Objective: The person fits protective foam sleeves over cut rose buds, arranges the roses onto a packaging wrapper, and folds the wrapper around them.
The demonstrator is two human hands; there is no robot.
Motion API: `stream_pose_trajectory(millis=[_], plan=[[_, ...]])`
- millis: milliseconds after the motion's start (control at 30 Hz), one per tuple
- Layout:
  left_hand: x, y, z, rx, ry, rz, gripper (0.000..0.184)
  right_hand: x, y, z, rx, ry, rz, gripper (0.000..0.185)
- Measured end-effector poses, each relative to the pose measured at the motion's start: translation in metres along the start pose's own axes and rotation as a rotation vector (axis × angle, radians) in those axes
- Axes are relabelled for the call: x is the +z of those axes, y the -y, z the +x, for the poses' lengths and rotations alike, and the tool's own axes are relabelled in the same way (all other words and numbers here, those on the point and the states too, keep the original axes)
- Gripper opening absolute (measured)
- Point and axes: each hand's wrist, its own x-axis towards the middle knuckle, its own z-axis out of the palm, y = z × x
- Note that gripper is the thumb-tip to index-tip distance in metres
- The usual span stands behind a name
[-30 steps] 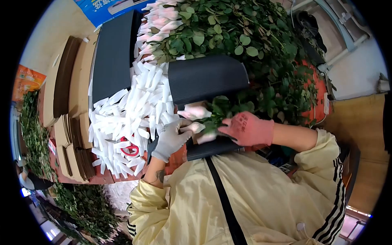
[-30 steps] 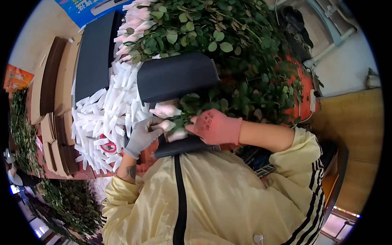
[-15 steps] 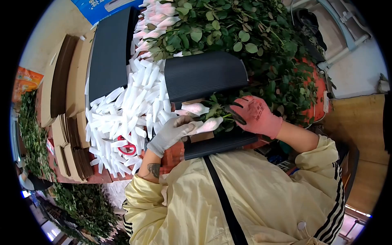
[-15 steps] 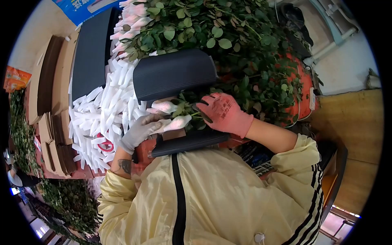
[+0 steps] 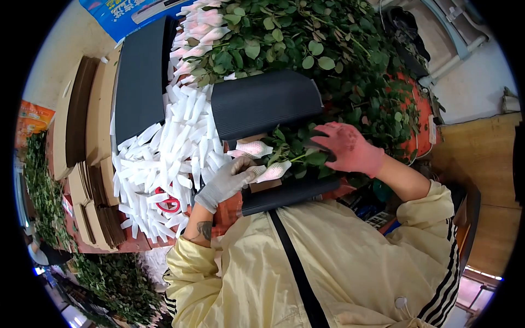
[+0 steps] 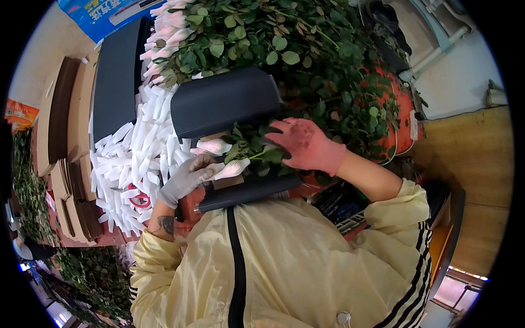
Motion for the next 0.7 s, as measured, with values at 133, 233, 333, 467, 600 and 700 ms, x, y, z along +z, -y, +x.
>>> stream_pose_trajectory(millis=[133,233,333,467,600,700], plan=[[0.005,-0.005,0.002,-0.009,-0.019,-0.069,0.033,0.004,0.015,0.019,0.025,0.313,0.011,0.053],[0.002,-0.006,0.002,0.022,-0.007,0.084,0.035,-0.004,0.006,0.021,0.032,0.314,0.158,0.049],[0.007,-0.014,-0.003,-0.039,-0.040,0.167,0.031,-0.006,-0.013,0.008,0.113,-0.177,0.077,0.045],[0.012,-0.034,-0.017,0.051,0.074,-0.099,0.032,-0.004,0.004,0.018,0.104,-0.038,-0.186,0.040],[0.006,-0.060,-0.025,0.016,0.144,-0.259,0.041,-0.047,0.043,0.003,0.074,-0.111,0.023,0.047],[0.012,-0.076,-0.026,0.127,0.140,-0.357,0.054,-0.013,0.039,0.000,0.046,0.067,0.200,0.049]])
